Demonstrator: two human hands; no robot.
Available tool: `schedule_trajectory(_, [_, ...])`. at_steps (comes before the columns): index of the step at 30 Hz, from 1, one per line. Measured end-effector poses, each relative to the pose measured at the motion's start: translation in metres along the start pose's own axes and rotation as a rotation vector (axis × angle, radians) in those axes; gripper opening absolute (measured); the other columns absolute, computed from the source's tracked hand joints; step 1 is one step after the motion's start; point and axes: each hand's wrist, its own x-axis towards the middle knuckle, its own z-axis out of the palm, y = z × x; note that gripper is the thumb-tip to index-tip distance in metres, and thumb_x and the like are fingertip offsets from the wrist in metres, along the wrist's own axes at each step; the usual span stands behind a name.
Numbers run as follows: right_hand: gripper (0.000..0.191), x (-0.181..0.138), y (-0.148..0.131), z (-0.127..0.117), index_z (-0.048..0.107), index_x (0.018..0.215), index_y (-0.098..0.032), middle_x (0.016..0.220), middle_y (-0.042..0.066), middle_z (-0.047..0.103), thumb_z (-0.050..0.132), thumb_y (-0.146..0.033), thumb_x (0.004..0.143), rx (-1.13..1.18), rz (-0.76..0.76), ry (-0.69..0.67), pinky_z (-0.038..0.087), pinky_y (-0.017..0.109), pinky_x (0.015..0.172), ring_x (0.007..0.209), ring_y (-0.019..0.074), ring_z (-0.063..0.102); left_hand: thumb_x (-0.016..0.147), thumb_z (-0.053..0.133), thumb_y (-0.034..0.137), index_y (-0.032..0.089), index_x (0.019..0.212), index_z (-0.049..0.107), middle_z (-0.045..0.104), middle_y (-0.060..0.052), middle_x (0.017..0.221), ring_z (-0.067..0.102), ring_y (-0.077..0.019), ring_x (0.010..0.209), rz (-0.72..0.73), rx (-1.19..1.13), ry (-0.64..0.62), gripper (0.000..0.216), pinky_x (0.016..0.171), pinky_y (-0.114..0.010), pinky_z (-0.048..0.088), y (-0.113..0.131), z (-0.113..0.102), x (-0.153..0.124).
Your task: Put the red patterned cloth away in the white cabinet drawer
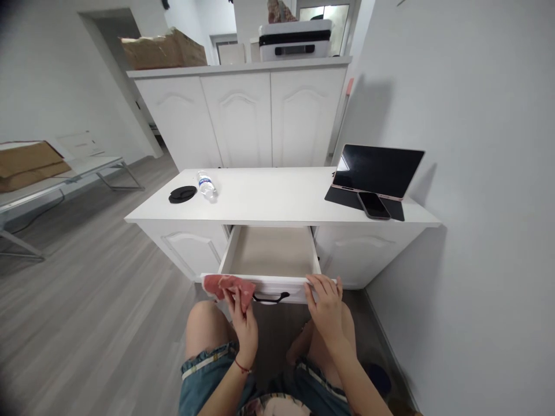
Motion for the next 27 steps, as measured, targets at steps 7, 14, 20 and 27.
schedule_trajectory(7, [0.031,0.000,0.002,0.001,0.061,0.105,-0.024,0.106,0.006,0.066,0.039,-0.042,0.093,0.032,0.008,0.011,0.020,0.050,0.108,0.102,0.0233,0.057,0.090,0.038,0.011,0.031,0.144,0.028,-0.008,0.000,0.157,0.003,-0.0257,0.142,0.163,0.160,-0.078,0.058,0.111,-0.047,0.024,0.015,0.012,-0.006])
schedule_trajectory(14, [0.030,0.000,0.003,0.003,0.062,0.103,-0.023,0.105,0.006,0.066,0.040,-0.042,0.093,0.033,0.007,0.028,0.019,0.049,0.108,0.101,0.0226,0.058,0.083,0.043,0.003,0.029,0.134,0.046,0.000,0.002,0.156,-0.005,-0.0320,0.141,0.375,0.249,-0.247,0.058,0.108,-0.057,0.028,0.007,0.018,-0.015])
schedule_trajectory(20, [0.029,0.000,0.002,0.001,0.061,0.103,-0.023,0.105,0.006,0.066,0.040,-0.040,0.093,0.026,0.005,0.007,0.020,0.048,0.108,0.100,0.0219,0.057,0.079,0.049,0.003,0.036,0.136,0.041,0.034,-0.001,0.149,0.007,-0.0323,0.142,0.630,0.398,-0.348,0.067,0.107,-0.064,0.023,-0.001,0.027,-0.021])
schedule_trajectory(27, [0.032,0.001,0.001,-0.002,0.061,0.105,-0.022,0.106,0.007,0.065,0.036,-0.040,0.094,0.002,-0.008,-0.006,0.020,0.048,0.108,0.102,0.0218,0.057,0.086,0.053,0.028,0.039,0.137,0.037,0.046,0.005,0.141,0.028,-0.0227,0.136,0.826,0.501,-0.403,0.054,0.112,-0.047,0.021,-0.020,0.026,-0.019])
